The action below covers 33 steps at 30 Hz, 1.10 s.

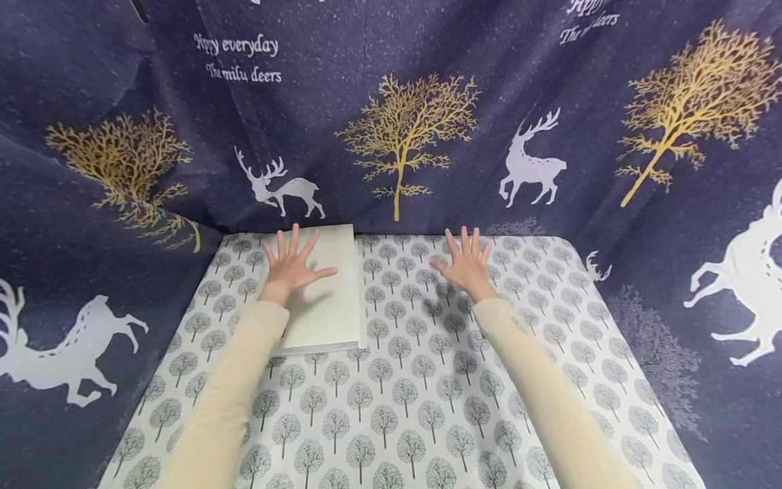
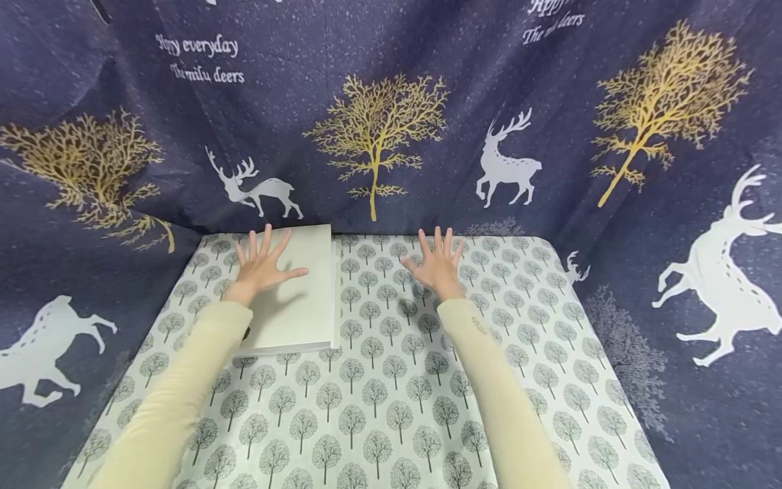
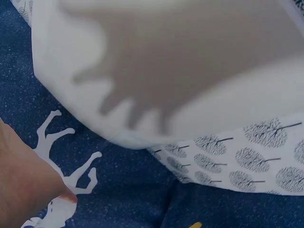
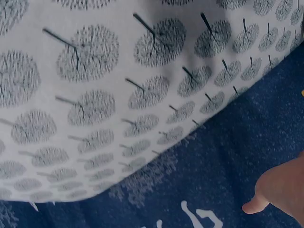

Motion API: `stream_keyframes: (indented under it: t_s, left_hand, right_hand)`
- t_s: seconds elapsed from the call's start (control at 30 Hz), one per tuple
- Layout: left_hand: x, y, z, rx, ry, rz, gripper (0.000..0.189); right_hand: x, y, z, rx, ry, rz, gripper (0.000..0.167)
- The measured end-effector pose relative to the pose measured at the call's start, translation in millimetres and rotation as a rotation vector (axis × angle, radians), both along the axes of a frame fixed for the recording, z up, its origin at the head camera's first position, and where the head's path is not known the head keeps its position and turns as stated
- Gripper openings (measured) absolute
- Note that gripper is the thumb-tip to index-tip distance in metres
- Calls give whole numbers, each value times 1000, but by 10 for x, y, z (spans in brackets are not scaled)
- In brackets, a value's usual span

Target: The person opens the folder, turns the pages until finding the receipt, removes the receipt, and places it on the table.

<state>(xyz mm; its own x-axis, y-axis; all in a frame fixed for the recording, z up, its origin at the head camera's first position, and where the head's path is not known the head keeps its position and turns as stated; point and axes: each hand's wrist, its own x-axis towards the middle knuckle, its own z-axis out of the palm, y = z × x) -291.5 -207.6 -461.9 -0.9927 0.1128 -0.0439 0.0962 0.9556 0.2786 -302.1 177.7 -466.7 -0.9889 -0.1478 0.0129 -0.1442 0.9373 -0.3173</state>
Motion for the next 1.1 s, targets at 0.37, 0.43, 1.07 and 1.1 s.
stream_keyframes:
  t_s: [0.37,0.43,1.07,1.1]
  left_hand:
    - [74,-2,-189,26,-18,-19,118]
    - [98,-20,-218,29,-43,-10,117]
    - [348,-304,-442,108,-121,66,112]
    - [364,-328,-445,126,-127,80,112]
  right_hand:
    - [89,-219,-247,-56,-62,8,84]
    - [104,-270,-287,-81,-58,7,84]
    - [275,-817,-503,-103,-146,38,84]
    - [288,-858,-513,-115,-150,42,83]
